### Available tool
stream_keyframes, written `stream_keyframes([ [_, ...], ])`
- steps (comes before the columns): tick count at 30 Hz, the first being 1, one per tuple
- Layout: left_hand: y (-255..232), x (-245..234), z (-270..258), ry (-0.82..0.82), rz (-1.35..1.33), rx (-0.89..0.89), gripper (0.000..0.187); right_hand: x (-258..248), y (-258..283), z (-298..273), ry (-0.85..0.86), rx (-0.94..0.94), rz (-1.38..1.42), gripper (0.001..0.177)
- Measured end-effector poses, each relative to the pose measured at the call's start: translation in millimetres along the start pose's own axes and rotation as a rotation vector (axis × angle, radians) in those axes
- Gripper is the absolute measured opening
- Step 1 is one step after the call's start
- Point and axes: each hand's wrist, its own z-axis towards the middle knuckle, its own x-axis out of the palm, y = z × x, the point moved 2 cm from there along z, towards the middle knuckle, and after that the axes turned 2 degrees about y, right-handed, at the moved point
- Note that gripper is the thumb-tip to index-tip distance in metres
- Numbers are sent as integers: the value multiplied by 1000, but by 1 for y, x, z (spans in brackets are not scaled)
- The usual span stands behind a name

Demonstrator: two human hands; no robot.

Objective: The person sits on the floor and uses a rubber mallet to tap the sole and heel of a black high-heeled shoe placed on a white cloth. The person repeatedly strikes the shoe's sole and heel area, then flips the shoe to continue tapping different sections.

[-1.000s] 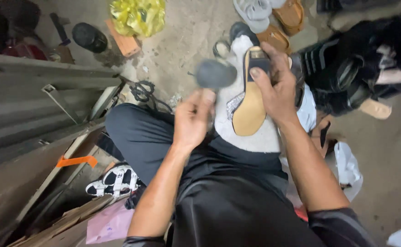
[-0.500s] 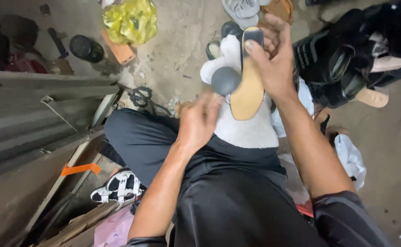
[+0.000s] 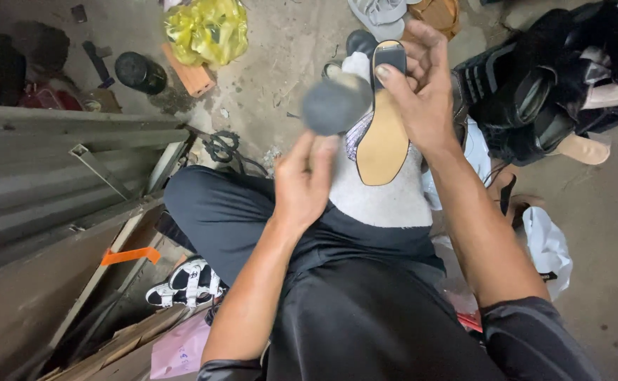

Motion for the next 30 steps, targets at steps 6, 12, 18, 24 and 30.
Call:
stream_keyframes([
  [6, -12, -2, 0, 4, 4, 38, 23, -1, 1, -2, 58, -49, 8, 53],
  [12, -7, -6, 0, 78, -60, -115, 33, 1, -7, -1, 134, -44, 91, 61],
  [18, 6, -4, -2, 48, 97, -14, 36, -2, -16, -2, 151, -56, 123, 62],
  [24, 3, 3, -7, 22, -131, 12, 22, -1, -14, -1, 164, -43, 107, 69],
  [30, 4, 7, -14, -101, -18, 239, 28, -25, -12, 15, -5, -103, 55, 55],
])
